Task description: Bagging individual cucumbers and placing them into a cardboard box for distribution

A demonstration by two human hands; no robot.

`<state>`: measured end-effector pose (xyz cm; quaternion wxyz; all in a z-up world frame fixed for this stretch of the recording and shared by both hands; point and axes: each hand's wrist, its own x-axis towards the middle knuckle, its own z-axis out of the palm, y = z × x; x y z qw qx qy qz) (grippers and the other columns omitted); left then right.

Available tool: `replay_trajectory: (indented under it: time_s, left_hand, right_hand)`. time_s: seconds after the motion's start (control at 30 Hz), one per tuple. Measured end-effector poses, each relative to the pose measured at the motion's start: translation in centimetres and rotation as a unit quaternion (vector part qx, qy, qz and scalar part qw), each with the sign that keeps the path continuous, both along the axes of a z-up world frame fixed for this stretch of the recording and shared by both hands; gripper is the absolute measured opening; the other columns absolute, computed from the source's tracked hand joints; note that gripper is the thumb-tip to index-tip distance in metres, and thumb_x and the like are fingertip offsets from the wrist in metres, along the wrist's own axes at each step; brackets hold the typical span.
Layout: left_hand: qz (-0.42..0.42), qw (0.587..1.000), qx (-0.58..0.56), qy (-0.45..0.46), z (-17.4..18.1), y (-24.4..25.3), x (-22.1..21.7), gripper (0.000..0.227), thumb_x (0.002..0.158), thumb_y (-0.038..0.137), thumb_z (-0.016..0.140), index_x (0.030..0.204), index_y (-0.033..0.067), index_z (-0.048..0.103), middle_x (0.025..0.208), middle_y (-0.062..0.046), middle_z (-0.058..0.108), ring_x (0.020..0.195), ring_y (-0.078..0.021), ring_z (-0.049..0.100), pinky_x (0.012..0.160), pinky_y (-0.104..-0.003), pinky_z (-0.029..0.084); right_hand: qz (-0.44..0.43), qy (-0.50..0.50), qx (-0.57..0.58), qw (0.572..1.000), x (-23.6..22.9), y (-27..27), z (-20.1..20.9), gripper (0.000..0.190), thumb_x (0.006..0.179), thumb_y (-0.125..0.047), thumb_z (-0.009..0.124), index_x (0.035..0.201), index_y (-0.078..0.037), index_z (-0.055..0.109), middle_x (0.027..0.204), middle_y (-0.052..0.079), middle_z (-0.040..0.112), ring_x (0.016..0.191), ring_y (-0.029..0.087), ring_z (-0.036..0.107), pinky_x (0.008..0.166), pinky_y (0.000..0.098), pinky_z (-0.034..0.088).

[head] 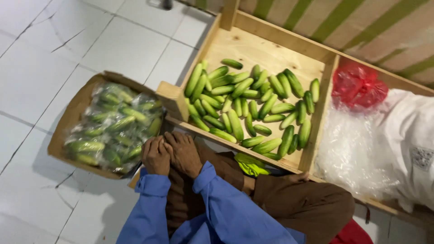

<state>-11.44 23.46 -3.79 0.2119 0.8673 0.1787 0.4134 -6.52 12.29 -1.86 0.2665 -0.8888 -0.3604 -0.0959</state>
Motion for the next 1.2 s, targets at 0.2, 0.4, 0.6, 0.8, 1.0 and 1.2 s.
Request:
replay_trajectory:
  time_s: [0.2,0.4,0.6,0.8,1.0,1.2]
  left_hand:
    - [-0.069,0.997,0.017,0.035,2.6,-6.2,2.1,0.010,0.099,0.017,0.072,0.099,0.0107,0.079,0.096,-0.006,0.071,0.089,-0.0270,0.069,0.087,-0.040,0.058]
    - [-0.204,0.968,-0.137,0.046,2.5,-15.7,5.2,0.012,0.098,0.013,0.067,0.103,0.0080,0.077,0.101,-0.009,0.072,0.093,-0.0336,0.071,0.085,-0.043,0.059]
    - [-0.270,0.936,-0.212,0.079,-1.2,-22.3,8.8,0.014,0.097,0.012,0.064,0.106,0.0136,0.075,0.101,-0.003,0.070,0.094,-0.0296,0.072,0.082,-0.040,0.061]
    - [-0.356,0.899,-0.197,0.164,-3.5,-26.3,11.0,0.016,0.098,0.011,0.061,0.110,0.0137,0.072,0.103,-0.003,0.068,0.094,-0.0296,0.073,0.082,-0.042,0.062]
    - [-0.404,0.870,-0.148,0.240,-10.3,-28.2,13.7,0.026,0.098,0.017,0.050,0.121,0.0163,0.064,0.111,-0.005,0.064,0.100,-0.0325,0.072,0.085,-0.046,0.062]
    - [-0.396,0.855,-0.100,0.318,-5.2,-29.2,13.8,0.035,0.094,0.008,0.054,0.129,0.0096,0.059,0.130,-0.015,0.057,0.108,-0.0441,0.068,0.087,-0.055,0.060]
  right_hand:
    - [0.055,0.062,-0.047,0.995,0.4,-5.9,-1.2,0.050,0.095,-0.020,0.056,0.143,-0.008,0.051,0.140,0.021,0.054,0.129,0.039,0.054,0.100,0.0444,0.045]
    - [0.013,0.330,0.298,0.896,2.5,-14.5,-1.5,0.031,0.106,-0.013,0.046,0.126,0.006,0.059,0.117,0.038,0.061,0.110,0.054,0.057,0.092,0.0565,0.046]
    - [-0.143,-0.038,0.059,0.987,5.6,-24.5,-7.8,0.035,0.089,-0.021,0.073,0.121,-0.010,0.069,0.115,0.014,0.069,0.102,0.034,0.067,0.088,0.0452,0.054]
    - [-0.252,-0.005,0.045,0.967,7.3,-30.8,-9.5,0.028,0.092,-0.013,0.069,0.120,-0.012,0.069,0.113,0.011,0.068,0.108,0.031,0.069,0.091,0.0407,0.056]
    - [-0.294,0.091,0.024,0.951,7.8,-32.9,-11.3,0.040,0.096,-0.020,0.062,0.135,-0.014,0.060,0.129,0.012,0.060,0.118,0.033,0.064,0.095,0.0423,0.055]
    - [-0.320,0.161,0.003,0.934,8.3,-32.7,-11.7,0.054,0.093,-0.027,0.067,0.143,-0.014,0.052,0.135,0.017,0.056,0.123,0.038,0.060,0.104,0.0476,0.053]
